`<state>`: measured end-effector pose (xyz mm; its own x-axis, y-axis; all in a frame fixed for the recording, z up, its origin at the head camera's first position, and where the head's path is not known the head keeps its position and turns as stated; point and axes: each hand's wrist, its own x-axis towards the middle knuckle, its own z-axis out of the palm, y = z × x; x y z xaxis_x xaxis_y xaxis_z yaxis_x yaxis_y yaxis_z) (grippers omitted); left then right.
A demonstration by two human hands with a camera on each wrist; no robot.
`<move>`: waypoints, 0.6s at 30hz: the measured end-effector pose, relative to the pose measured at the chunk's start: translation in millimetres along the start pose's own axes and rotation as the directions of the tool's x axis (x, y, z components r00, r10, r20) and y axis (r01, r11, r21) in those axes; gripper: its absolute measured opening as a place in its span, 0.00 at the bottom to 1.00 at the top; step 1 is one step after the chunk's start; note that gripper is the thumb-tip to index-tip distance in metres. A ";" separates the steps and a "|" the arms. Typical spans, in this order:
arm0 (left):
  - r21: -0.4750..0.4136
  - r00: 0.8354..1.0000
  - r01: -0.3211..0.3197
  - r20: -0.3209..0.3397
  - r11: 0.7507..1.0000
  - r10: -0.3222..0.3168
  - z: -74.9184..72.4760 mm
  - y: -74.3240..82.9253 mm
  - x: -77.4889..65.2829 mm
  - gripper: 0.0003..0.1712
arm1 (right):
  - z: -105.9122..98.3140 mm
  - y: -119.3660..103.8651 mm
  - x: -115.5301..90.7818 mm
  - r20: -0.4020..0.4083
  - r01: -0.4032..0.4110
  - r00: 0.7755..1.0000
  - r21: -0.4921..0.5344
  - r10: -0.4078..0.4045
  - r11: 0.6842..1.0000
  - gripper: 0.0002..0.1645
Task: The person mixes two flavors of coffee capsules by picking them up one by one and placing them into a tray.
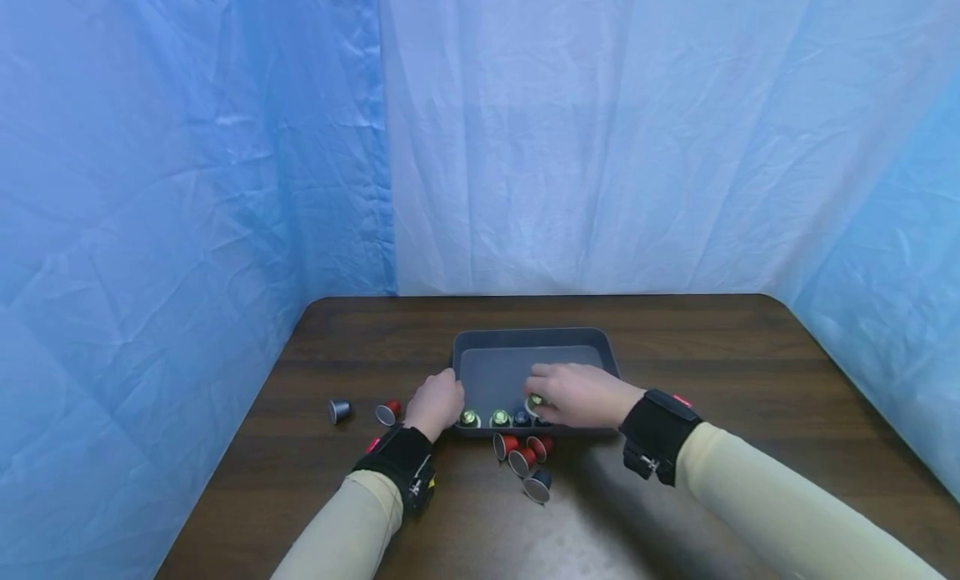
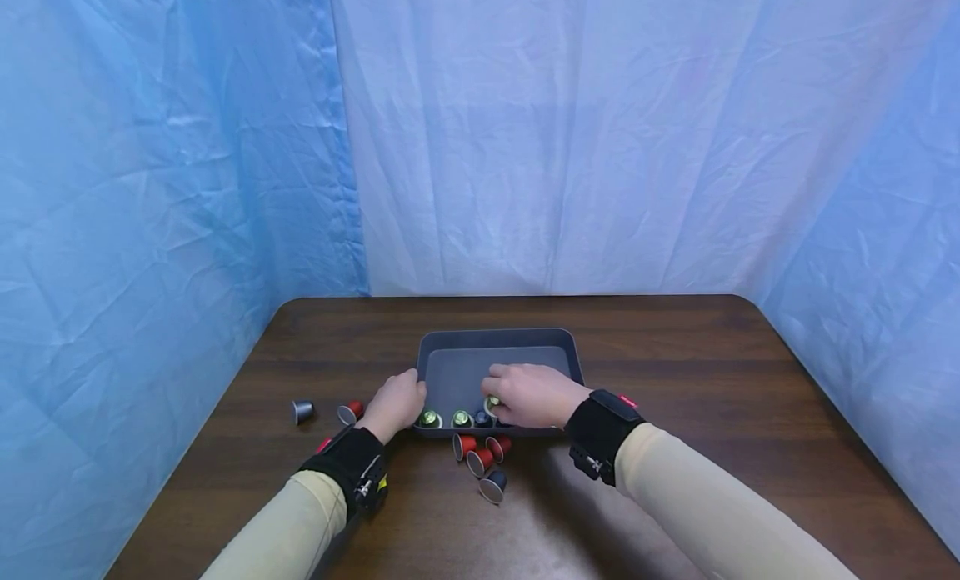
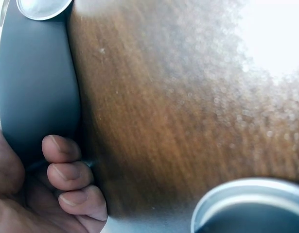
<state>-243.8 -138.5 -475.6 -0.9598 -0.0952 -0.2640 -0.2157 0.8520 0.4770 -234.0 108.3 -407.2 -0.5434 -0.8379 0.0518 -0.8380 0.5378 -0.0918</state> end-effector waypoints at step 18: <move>0.020 1.000 -0.015 -0.006 1.000 0.015 -0.3 1.3 -2.2 0.19 | 10.8 4.7 26.1 0.083 -0.023 0.996 -0.040 0.026 0.999 0.15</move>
<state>-242.1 -137.3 -474.2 -0.9641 -0.0852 -0.2513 -0.1972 0.8637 0.4638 -251.6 87.9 -417.1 -0.5590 -0.8285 -0.0332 -0.8268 0.5599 -0.0533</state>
